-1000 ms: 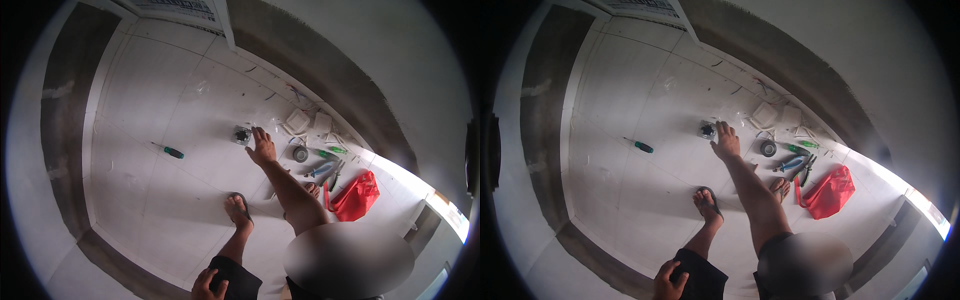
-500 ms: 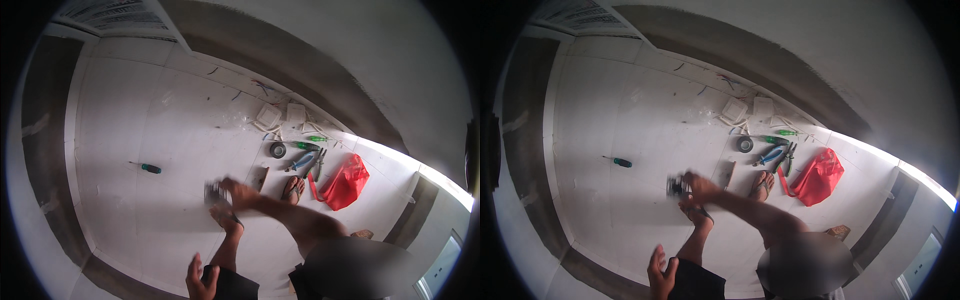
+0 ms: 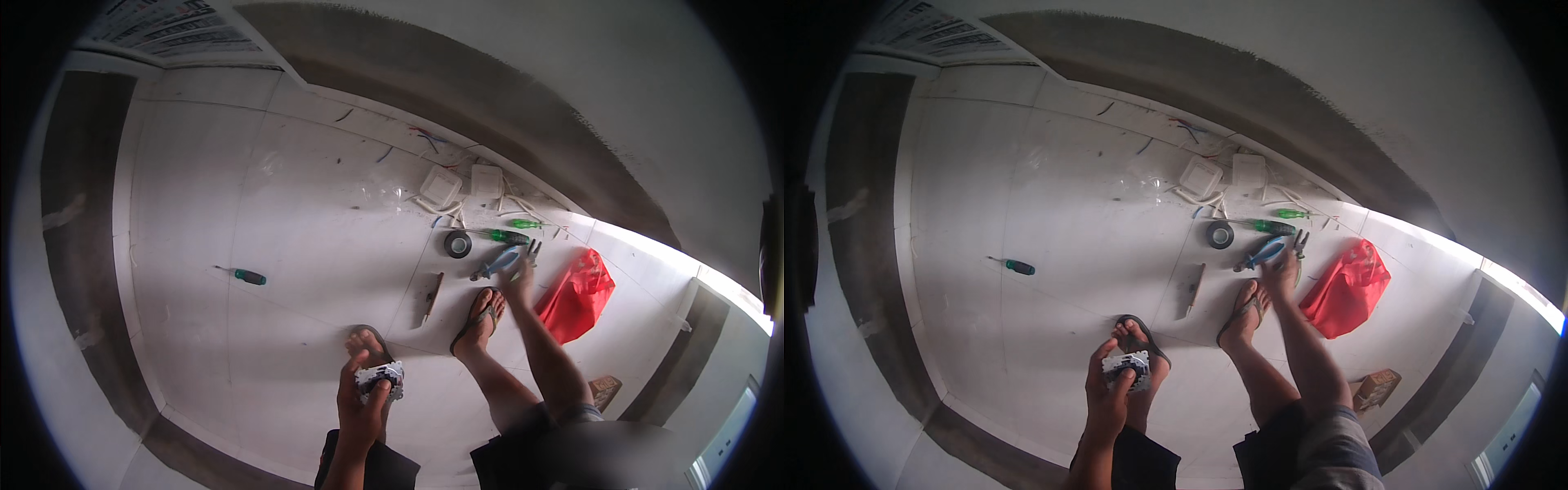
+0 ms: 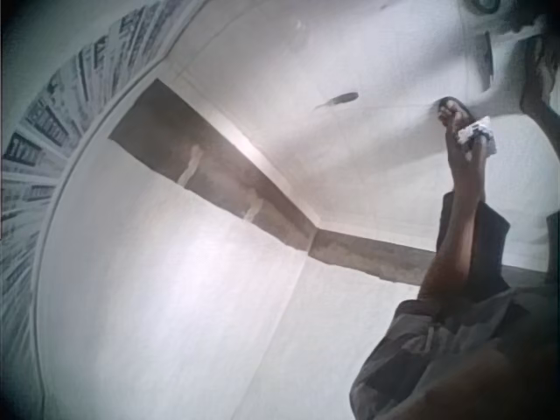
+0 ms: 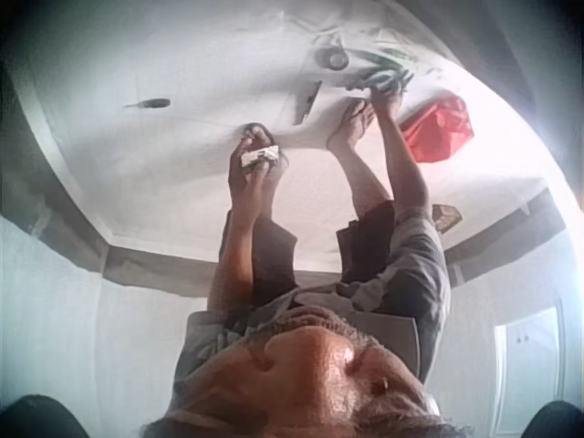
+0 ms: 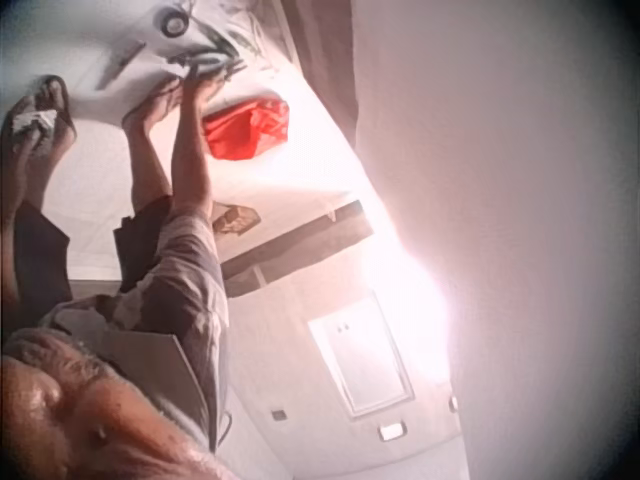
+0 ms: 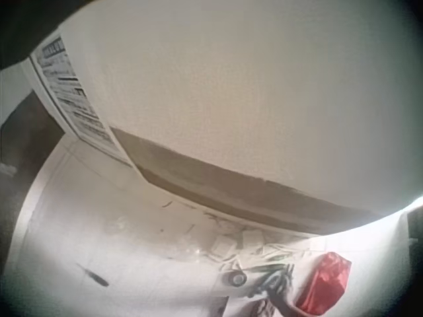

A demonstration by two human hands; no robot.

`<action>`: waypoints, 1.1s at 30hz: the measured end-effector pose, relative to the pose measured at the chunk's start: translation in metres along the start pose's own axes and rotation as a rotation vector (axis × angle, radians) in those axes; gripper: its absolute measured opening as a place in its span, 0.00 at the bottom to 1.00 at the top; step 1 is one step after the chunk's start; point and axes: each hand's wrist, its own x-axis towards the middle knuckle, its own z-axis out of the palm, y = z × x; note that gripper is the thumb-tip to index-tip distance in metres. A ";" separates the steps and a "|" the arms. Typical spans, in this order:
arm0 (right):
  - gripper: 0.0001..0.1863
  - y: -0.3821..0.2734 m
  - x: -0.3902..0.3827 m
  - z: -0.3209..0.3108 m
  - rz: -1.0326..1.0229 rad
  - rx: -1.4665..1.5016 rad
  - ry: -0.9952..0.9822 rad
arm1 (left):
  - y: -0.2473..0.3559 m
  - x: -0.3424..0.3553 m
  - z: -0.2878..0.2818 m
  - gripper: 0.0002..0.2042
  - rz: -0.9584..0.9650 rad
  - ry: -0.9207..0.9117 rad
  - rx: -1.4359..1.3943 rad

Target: The person installs an electrical outlet by stripping wires, taping them, and securing the outlet to the wall using pliers and electrical tape. The person handles wires, an outlet, and tools throughout the process.

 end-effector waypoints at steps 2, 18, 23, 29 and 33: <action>0.49 0.034 0.026 0.012 0.500 0.033 -0.103 | -0.010 0.001 -0.001 0.23 -0.029 0.013 -0.266; 0.21 0.006 0.035 0.028 0.995 0.498 0.024 | -0.031 0.014 -0.024 0.26 -0.373 -0.237 -1.342; 0.09 0.029 0.030 -0.028 0.933 0.676 0.109 | -0.002 0.019 -0.020 0.22 -0.538 -0.359 -1.483; 0.13 -0.088 -0.064 -0.193 0.285 0.544 -0.014 | 0.056 -0.020 -0.026 0.27 -0.189 -0.504 -1.331; 0.17 -0.208 -0.106 -0.365 -0.054 0.467 -0.050 | 0.155 -0.050 -0.015 0.28 -0.039 -0.456 -1.200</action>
